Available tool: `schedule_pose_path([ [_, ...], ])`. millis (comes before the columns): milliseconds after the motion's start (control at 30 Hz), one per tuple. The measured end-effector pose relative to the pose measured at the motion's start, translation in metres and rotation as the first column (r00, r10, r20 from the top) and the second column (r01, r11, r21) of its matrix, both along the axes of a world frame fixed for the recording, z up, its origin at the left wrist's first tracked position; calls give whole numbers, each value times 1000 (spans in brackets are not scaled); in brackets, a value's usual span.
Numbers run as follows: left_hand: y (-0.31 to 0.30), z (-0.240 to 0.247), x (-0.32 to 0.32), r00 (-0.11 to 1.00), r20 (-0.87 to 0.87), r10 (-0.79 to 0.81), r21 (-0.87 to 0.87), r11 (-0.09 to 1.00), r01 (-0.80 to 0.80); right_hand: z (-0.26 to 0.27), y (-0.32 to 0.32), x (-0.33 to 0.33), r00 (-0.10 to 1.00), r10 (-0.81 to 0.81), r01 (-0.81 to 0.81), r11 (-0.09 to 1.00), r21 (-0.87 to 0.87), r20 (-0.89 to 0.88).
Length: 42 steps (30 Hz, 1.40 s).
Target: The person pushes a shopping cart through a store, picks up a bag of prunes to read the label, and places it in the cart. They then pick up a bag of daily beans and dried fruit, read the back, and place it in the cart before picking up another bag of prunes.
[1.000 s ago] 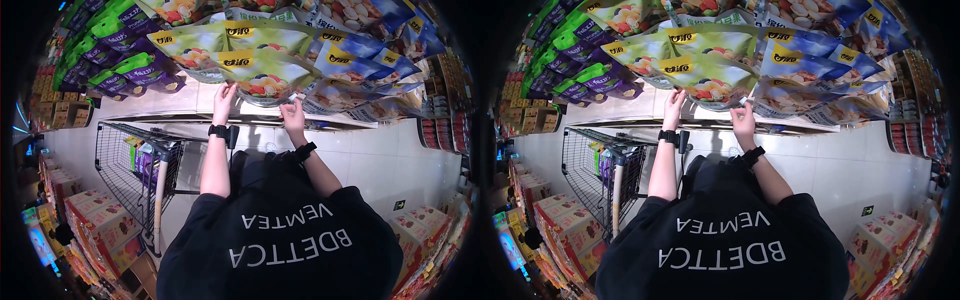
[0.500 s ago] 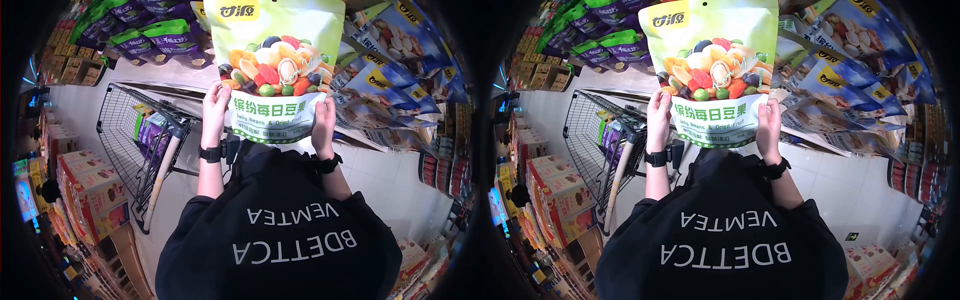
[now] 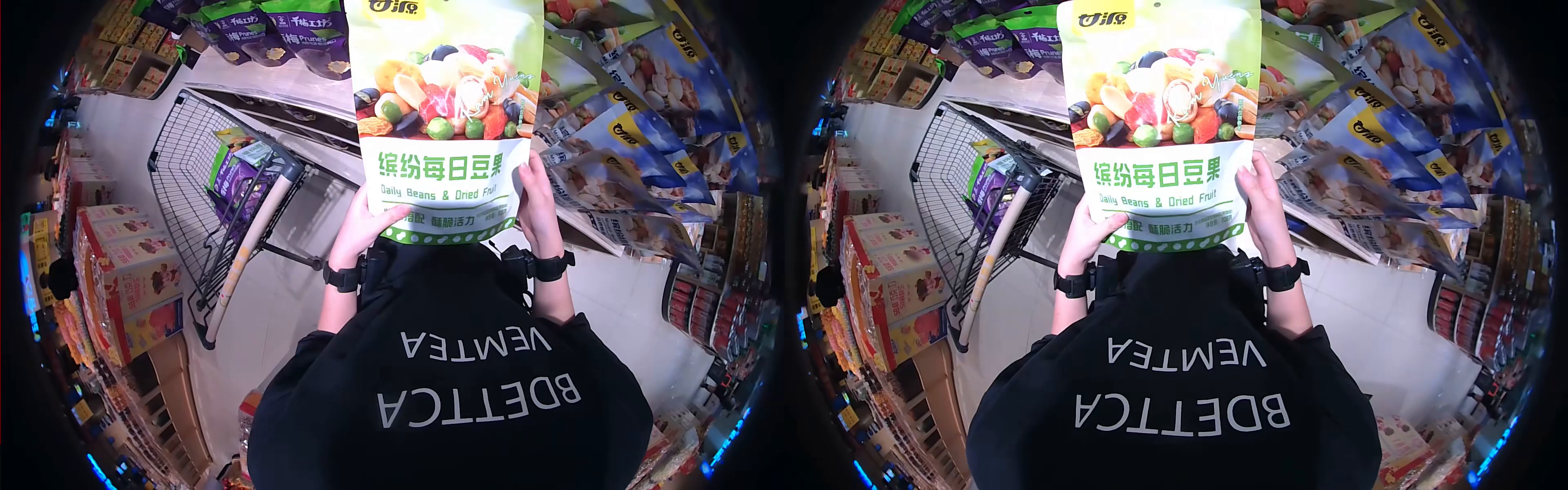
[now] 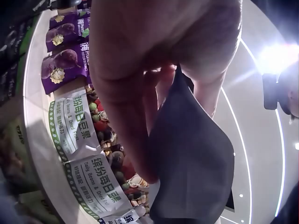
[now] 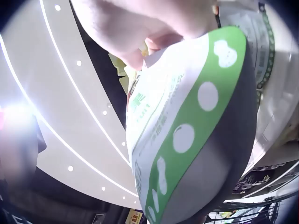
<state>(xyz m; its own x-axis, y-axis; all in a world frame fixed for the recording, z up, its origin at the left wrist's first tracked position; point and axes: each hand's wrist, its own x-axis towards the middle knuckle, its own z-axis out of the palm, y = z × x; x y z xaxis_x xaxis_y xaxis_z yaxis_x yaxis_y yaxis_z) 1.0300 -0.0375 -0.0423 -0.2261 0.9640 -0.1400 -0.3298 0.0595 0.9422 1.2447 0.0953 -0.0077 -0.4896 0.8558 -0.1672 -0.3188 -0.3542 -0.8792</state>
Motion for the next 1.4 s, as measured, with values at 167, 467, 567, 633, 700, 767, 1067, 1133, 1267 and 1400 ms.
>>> schedule_pose_path([
  [167,-13,5,3,997,-72,23,-2,1000,-23,-1,-10,4,974,155,-158,987,10,164],
  [467,-46,15,-32,997,-78,14,-38,999,-17,11,-31,-39,949,237,-241,971,-7,207],
  [567,-53,17,-47,998,-47,-30,-28,999,29,10,-37,-49,940,262,-262,965,-28,220],
  [633,-56,17,-56,998,-13,-57,-45,997,56,7,-41,-55,930,275,-277,961,-29,244],
  [700,-63,13,-59,996,29,-85,-70,994,87,4,-48,-58,934,275,-274,961,-33,229],
  [767,-63,11,-65,995,-5,-102,-16,995,102,5,-52,-63,944,258,-252,966,-59,205],
  [1067,-56,16,-75,996,-54,-76,-26,997,75,8,-59,-79,944,217,-249,963,106,247],
  [1133,-52,18,-74,996,-54,-76,-19,997,75,11,-56,-79,938,206,-248,960,126,278],
  [1267,-49,20,-74,998,-35,-54,-1,999,54,12,-54,-82,937,217,-259,958,126,274],
  [1400,-47,18,-76,998,-59,-20,27,999,22,9,-52,-83,940,207,-247,961,123,270],
])
